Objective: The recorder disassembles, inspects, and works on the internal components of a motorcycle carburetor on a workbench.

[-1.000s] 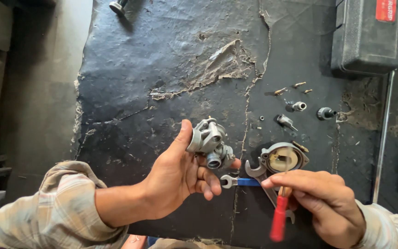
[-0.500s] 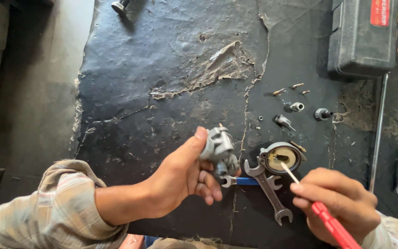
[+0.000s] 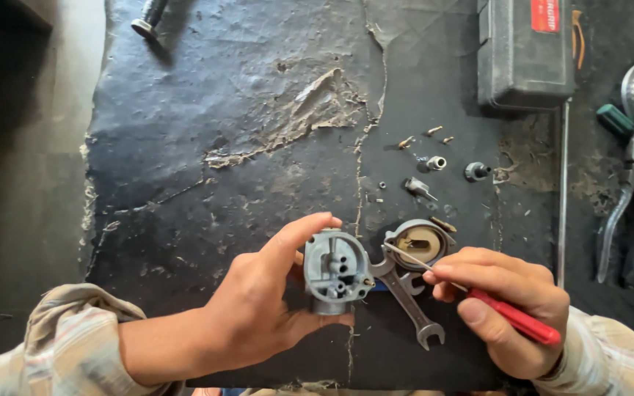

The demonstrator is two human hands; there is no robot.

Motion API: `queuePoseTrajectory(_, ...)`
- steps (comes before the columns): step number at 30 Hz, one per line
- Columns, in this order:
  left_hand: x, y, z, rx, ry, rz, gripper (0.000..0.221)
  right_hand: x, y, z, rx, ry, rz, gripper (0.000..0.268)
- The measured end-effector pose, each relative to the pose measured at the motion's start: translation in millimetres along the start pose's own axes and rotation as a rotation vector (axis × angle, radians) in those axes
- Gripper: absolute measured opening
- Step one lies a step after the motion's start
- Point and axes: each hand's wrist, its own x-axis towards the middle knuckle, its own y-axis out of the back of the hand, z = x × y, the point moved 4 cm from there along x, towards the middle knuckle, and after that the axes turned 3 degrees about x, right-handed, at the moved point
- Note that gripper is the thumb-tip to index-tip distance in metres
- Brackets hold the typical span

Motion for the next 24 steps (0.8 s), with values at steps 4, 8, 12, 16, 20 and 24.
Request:
queuePoseTrajectory(4,-2,1,3,0.158,-0.268,0.093,0.084,11,-6,-16,-0.152,0.193,-0.082,0.034)
queuePoseTrajectory(8,-4,2,5,0.232,-0.355,0.097,0.08,14,-21,-28,-0.354,0.581,-0.199,0.029)
queuePoseTrajectory(12,-4,4,1,0.185,-0.263,0.128,0.076,6,-29,-16,-0.476,0.575,-0.121,0.035)
queuePoseTrajectory(16,-2,6,-5,0.153,-0.179,0.144,0.076,21,-31,-27,-0.404,0.499,-0.103,0.055)
queuePoseTrajectory(20,2,9,-4,0.258,-0.097,0.171,0.078,4,-46,-14,-0.489,0.564,-0.551,0.047)
queuePoseTrajectory(24,0,8,-6,0.225,-0.164,0.187,0.074,-2,-65,-11,-0.594,0.519,-0.642,0.032)
